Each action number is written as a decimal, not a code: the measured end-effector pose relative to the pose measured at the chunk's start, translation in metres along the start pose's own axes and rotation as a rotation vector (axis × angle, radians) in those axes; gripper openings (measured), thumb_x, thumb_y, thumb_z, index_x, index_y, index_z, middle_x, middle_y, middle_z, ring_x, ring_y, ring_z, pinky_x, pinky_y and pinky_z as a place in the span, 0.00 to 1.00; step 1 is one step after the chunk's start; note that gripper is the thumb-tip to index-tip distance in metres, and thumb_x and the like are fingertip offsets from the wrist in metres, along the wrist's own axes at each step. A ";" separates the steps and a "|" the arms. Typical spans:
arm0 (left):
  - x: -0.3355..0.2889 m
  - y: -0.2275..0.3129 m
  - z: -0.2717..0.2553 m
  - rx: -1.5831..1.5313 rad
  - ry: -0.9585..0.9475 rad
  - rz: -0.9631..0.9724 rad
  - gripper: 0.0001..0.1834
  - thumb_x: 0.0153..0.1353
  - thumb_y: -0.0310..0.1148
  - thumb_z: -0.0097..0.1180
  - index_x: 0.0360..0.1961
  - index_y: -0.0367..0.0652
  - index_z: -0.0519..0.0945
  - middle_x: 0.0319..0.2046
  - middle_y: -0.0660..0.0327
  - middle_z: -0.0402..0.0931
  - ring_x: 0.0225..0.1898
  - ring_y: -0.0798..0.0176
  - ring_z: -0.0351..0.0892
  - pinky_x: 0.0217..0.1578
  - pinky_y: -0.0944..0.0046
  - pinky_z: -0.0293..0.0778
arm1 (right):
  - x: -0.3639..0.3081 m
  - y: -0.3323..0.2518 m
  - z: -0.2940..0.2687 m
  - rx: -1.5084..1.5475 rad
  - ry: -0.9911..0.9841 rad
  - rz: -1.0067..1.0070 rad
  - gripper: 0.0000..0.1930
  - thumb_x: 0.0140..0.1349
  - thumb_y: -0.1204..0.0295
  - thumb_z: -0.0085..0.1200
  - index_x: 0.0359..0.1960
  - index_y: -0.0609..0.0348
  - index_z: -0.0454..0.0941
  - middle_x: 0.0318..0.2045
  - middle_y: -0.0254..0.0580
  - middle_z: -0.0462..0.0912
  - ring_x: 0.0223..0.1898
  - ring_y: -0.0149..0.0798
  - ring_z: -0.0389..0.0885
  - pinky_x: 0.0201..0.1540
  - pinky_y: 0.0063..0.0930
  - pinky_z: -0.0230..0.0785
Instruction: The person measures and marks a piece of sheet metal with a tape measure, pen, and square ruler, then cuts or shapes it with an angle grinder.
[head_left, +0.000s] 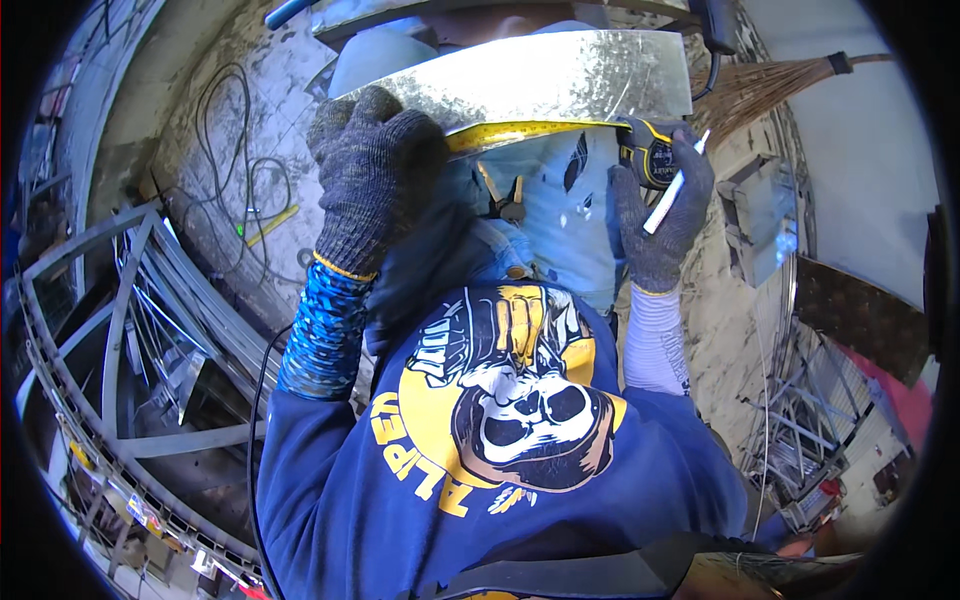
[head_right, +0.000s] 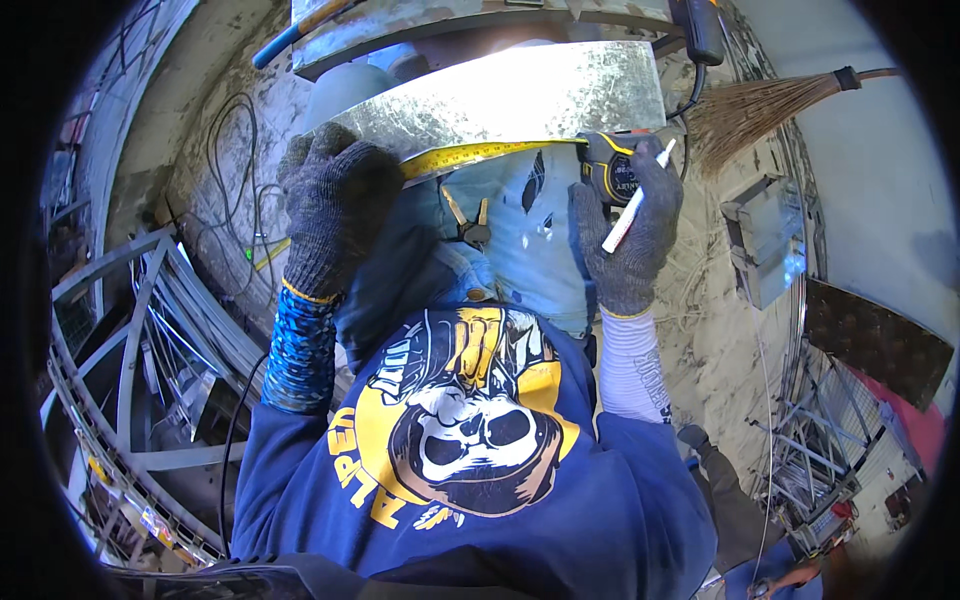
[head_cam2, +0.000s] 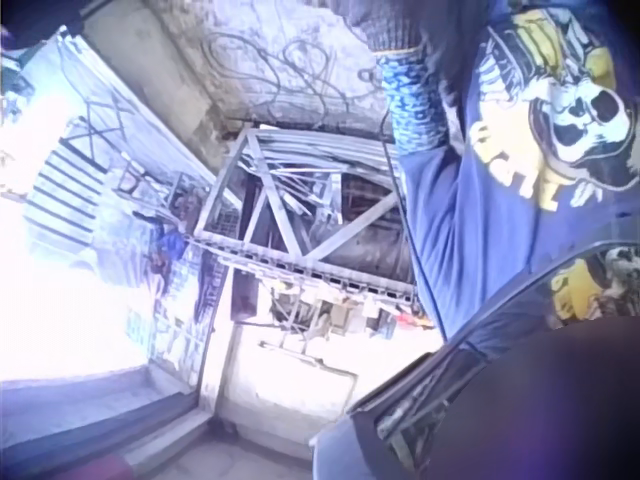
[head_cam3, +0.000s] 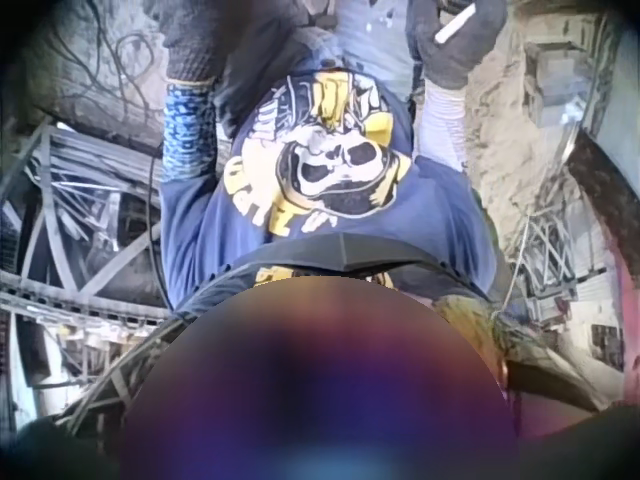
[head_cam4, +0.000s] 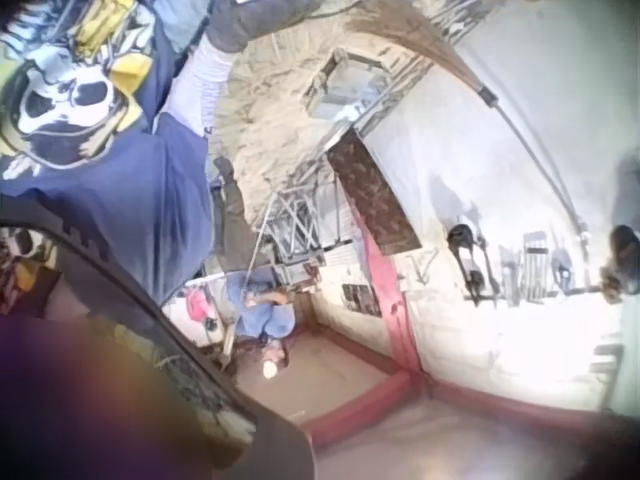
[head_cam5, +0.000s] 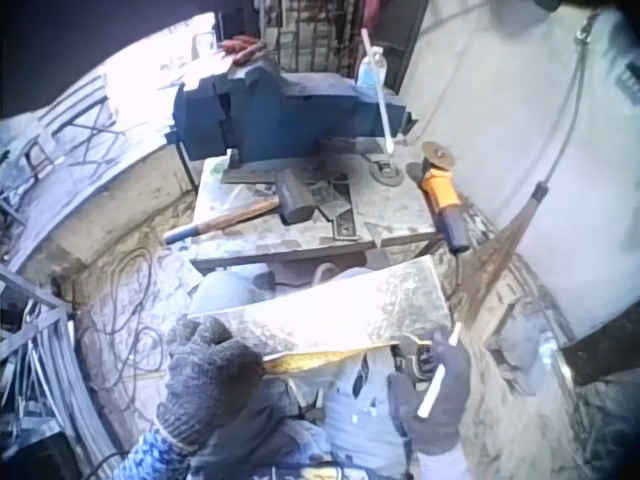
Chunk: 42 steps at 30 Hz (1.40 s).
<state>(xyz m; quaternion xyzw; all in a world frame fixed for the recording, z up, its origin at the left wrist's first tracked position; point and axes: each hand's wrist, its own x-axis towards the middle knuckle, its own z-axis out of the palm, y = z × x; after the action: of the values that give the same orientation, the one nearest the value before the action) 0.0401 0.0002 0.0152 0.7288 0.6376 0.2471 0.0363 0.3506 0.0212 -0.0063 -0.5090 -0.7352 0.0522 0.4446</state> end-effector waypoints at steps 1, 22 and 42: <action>-0.001 0.002 -0.001 0.027 0.003 0.002 0.05 0.50 0.34 0.70 0.28 0.52 0.86 0.35 0.58 0.78 0.40 0.46 0.76 0.40 0.48 0.71 | 0.006 0.003 -0.004 -0.099 -0.079 -0.029 0.36 0.53 0.64 0.75 0.61 0.61 0.71 0.53 0.51 0.80 0.58 0.52 0.77 0.62 0.44 0.70; 0.003 -0.006 -0.010 -0.036 -0.128 -0.119 0.06 0.54 0.36 0.68 0.34 0.55 0.87 0.44 0.57 0.78 0.50 0.46 0.73 0.53 0.43 0.64 | 0.090 -0.001 0.015 -0.108 -0.190 -0.188 0.24 0.59 0.66 0.70 0.56 0.58 0.80 0.53 0.46 0.85 0.56 0.49 0.81 0.60 0.42 0.71; 0.010 -0.001 -0.013 0.039 -0.269 -0.136 0.13 0.55 0.37 0.68 0.43 0.58 0.88 0.49 0.56 0.78 0.56 0.45 0.73 0.60 0.38 0.61 | 0.085 0.014 0.018 -0.203 -0.212 -0.226 0.31 0.54 0.65 0.76 0.59 0.54 0.77 0.55 0.42 0.83 0.59 0.48 0.79 0.61 0.42 0.71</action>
<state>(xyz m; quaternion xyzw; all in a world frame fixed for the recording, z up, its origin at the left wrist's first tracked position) 0.0342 0.0063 0.0289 0.7111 0.6794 0.1319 0.1238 0.3402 0.1018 0.0265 -0.4570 -0.8320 -0.0190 0.3140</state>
